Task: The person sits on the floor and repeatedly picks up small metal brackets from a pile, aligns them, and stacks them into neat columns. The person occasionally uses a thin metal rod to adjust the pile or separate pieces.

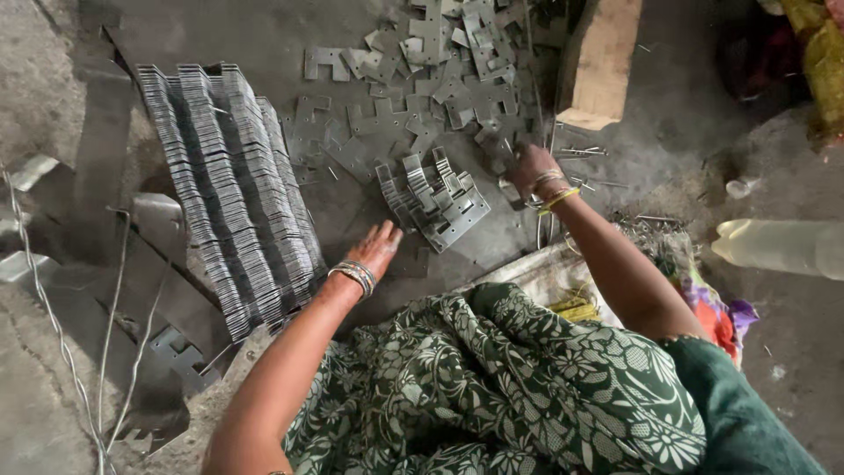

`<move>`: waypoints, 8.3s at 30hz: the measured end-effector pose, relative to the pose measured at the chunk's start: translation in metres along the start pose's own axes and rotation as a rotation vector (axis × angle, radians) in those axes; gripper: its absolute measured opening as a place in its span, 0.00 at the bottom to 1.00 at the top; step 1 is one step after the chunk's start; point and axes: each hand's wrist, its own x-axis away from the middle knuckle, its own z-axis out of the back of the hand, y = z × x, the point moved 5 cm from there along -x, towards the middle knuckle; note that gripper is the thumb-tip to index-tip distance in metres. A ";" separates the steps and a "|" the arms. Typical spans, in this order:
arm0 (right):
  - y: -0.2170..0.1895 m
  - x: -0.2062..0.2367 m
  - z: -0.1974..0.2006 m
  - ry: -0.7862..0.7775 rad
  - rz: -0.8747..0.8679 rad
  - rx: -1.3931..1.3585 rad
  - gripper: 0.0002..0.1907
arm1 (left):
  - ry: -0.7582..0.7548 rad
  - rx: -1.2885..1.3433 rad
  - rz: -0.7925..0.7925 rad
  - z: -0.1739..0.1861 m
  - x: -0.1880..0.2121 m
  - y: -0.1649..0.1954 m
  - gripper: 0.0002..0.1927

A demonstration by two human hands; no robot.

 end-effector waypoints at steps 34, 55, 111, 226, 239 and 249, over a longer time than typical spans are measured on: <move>-0.076 -0.068 0.051 0.087 0.405 0.225 0.20 | 0.541 1.202 0.840 0.007 -0.036 -0.026 0.51; -0.119 -0.053 0.030 -0.396 0.046 -0.390 0.26 | 0.723 1.626 0.576 0.012 -0.070 -0.033 0.41; -0.126 -0.167 0.057 0.258 0.734 0.591 0.23 | 0.611 0.662 0.402 -0.003 -0.071 -0.067 0.49; -0.247 -0.178 0.000 0.364 0.987 0.593 0.39 | 0.605 2.598 0.399 -0.033 -0.076 -0.077 0.19; -0.244 -0.072 -0.001 0.051 0.689 0.205 0.15 | 0.895 2.618 0.178 -0.007 -0.084 -0.068 0.32; -0.187 -0.184 0.023 0.209 0.750 0.646 0.28 | 1.132 2.202 0.553 -0.050 -0.070 -0.087 0.33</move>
